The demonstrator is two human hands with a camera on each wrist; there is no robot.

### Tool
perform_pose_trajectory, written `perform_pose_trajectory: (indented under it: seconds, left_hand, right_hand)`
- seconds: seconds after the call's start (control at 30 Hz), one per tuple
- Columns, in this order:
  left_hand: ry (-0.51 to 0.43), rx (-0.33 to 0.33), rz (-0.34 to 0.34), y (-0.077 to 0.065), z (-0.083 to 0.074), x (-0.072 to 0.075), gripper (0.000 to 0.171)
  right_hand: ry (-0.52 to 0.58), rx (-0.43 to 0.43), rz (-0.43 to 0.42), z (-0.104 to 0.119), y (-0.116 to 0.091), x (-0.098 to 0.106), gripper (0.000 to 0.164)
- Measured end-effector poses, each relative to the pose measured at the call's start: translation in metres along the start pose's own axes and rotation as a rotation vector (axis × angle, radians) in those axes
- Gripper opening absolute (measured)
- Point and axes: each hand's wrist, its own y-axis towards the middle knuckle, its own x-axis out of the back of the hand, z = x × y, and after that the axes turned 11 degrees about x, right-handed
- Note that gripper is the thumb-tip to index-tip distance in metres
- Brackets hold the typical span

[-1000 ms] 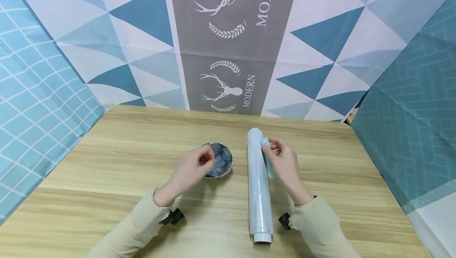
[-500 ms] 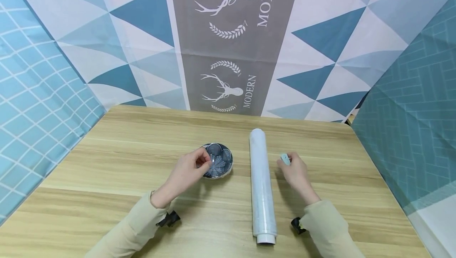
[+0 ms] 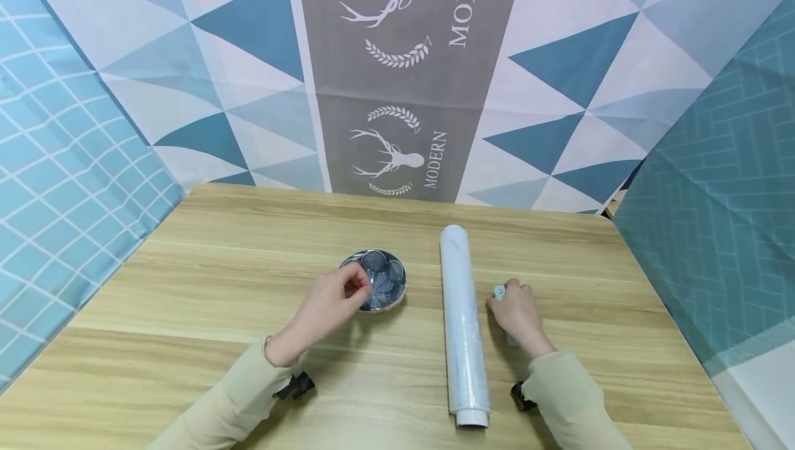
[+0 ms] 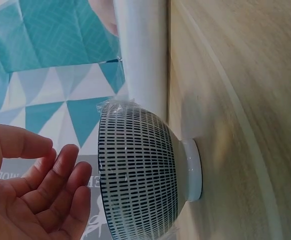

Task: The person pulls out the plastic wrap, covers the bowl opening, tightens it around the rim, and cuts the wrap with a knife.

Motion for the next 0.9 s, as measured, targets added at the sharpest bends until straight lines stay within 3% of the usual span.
perform_pose_trajectory:
  seconds: [0.5,0.9]
  left_hand:
    - [-0.007,0.0,0.002,0.0,0.0011,0.0002,0.008]
    - [0.005,0.003,0.018,0.0005,0.004,0.0004,0.007]
  right_hand:
    - [-0.021,-0.027,-0.002,0.003,0.0002,0.0003,0.053]
    - [0.019,0.023,-0.045,0.0037,0.0013,0.005,0.055]
